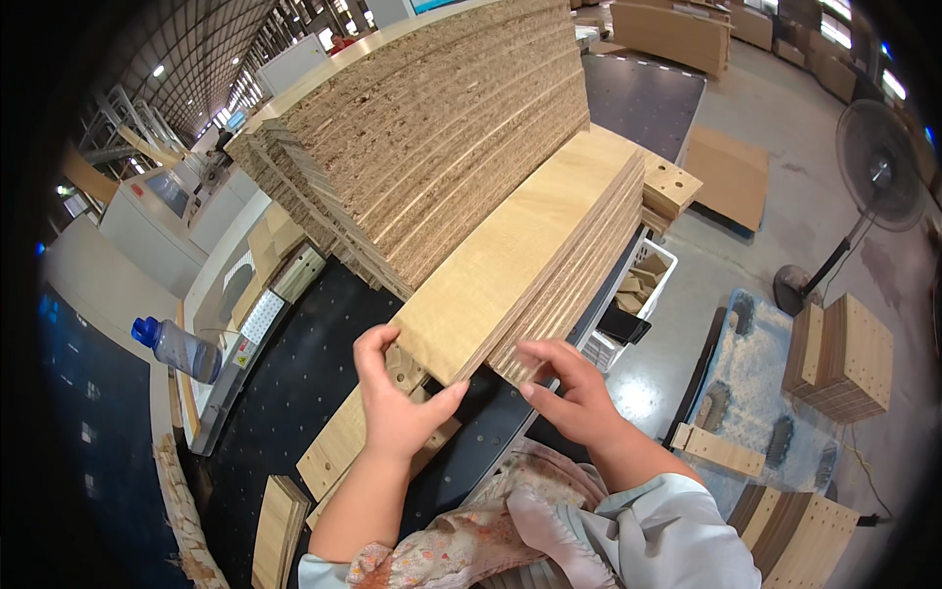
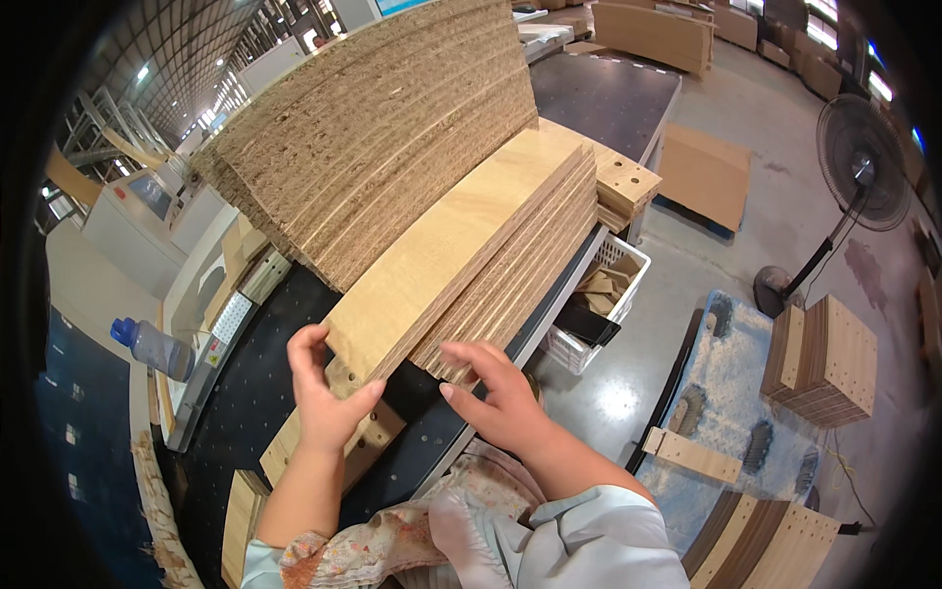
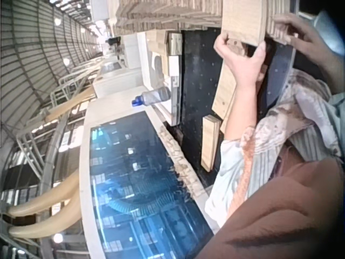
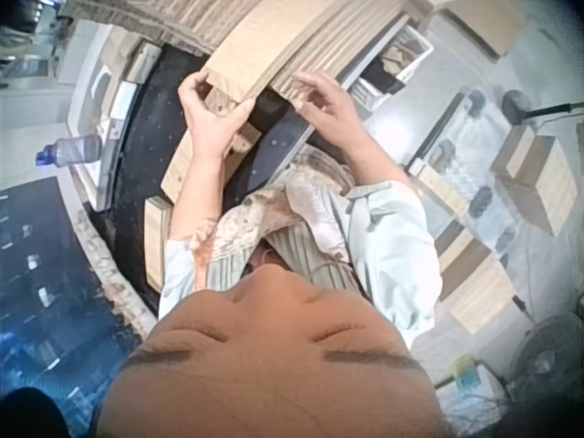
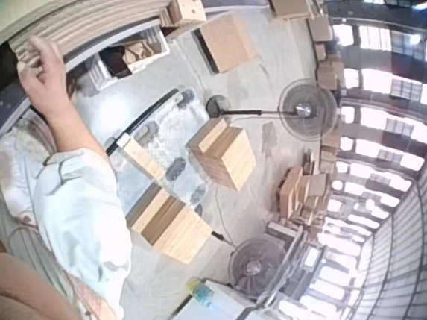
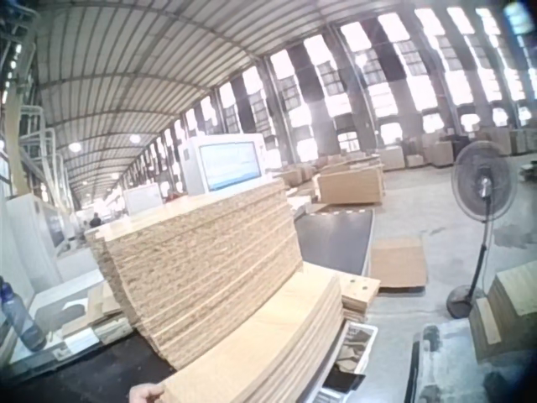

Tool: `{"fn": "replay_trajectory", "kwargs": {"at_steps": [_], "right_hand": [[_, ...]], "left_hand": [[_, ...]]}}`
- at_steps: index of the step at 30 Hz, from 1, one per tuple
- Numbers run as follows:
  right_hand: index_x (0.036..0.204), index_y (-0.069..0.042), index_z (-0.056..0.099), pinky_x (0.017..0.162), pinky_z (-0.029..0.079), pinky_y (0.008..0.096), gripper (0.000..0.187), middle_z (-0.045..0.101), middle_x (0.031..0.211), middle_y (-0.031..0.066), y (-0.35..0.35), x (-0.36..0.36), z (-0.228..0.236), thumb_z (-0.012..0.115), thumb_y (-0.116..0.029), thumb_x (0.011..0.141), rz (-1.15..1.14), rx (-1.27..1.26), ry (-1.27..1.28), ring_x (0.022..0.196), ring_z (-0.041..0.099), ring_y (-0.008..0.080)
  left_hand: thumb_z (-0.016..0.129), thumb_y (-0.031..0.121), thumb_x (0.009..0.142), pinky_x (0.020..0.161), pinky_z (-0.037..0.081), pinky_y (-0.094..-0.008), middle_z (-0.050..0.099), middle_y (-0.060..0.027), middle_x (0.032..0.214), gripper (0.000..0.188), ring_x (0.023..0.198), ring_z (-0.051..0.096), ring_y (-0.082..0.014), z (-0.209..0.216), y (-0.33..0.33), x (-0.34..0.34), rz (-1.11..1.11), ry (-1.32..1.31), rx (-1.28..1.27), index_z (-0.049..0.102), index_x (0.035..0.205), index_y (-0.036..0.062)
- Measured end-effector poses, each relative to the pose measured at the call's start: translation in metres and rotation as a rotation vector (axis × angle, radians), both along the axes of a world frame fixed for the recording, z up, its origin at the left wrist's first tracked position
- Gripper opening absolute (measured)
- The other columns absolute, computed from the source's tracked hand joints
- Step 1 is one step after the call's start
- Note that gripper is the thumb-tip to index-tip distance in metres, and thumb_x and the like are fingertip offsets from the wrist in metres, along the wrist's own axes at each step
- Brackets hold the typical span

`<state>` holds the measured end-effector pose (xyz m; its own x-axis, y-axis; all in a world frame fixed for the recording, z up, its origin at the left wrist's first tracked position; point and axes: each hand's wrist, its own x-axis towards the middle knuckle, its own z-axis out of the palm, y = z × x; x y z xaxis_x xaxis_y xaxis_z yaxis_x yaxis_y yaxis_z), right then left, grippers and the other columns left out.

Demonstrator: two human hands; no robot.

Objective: The person wipes the dust off of several wooden boards on a workbench and places them on a nearby pallet.

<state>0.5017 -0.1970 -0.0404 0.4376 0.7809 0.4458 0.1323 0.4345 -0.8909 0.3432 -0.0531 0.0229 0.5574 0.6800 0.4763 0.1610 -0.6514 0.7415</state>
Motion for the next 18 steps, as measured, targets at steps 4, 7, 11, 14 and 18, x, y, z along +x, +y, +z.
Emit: {"fn": "replay_trajectory", "kwargs": {"at_steps": [4,7,11,14,18], "right_hand": [[0.127,0.000,0.048,0.082,0.047,0.0271,0.038,0.060,0.103,0.0047,-0.006,-0.020,0.001,0.059,-0.010,0.093,0.480,-0.045,0.414,0.091,0.057,0.0107],[0.138,0.000,0.033,0.087,0.048,0.0313,0.061,0.057,0.115,0.0100,0.010,-0.050,-0.013,0.065,-0.018,0.090,0.826,-0.201,0.458,0.102,0.057,0.0169],[0.146,-0.007,0.025,0.105,0.036,0.0439,0.093,0.039,0.142,0.0108,0.057,-0.100,-0.037,0.076,-0.042,0.077,0.906,0.161,0.754,0.134,0.035,0.0260],[0.143,-0.004,0.028,0.108,0.030,0.0410,0.093,0.040,0.142,0.0095,0.071,-0.127,-0.031,0.079,-0.041,0.074,0.955,0.121,0.895,0.133,0.034,0.0234],[0.140,-0.004,0.033,0.107,0.033,0.0386,0.089,0.045,0.136,0.0087,0.067,-0.163,-0.021,0.082,-0.037,0.073,0.920,0.071,0.903,0.128,0.039,0.0226]], "left_hand": [[0.083,0.027,0.052,0.101,0.034,-0.0374,0.039,-0.0110,0.118,0.089,0.112,0.043,-0.0237,-0.008,-0.002,-0.068,-0.003,-0.001,-0.043,0.037,0.124,0.0042],[0.084,0.038,0.051,0.100,0.034,-0.0387,0.037,-0.0119,0.118,0.094,0.112,0.043,-0.0248,-0.003,-0.014,-0.118,0.031,0.045,-0.050,0.037,0.125,0.0055],[0.085,0.044,0.050,0.098,0.034,-0.0393,0.036,-0.0115,0.117,0.097,0.110,0.042,-0.0244,0.002,-0.025,-0.183,0.057,0.101,-0.040,0.037,0.126,0.0056],[0.086,0.043,0.052,0.103,0.029,-0.0368,0.036,-0.0086,0.124,0.104,0.120,0.040,-0.0242,0.001,-0.052,-0.227,0.118,0.064,-0.163,0.032,0.133,0.0055],[0.087,0.039,0.052,0.105,0.032,-0.0392,0.038,-0.0111,0.131,0.109,0.124,0.041,-0.0262,-0.012,-0.067,-0.255,0.138,-0.159,-0.385,0.028,0.137,0.0053]]}}
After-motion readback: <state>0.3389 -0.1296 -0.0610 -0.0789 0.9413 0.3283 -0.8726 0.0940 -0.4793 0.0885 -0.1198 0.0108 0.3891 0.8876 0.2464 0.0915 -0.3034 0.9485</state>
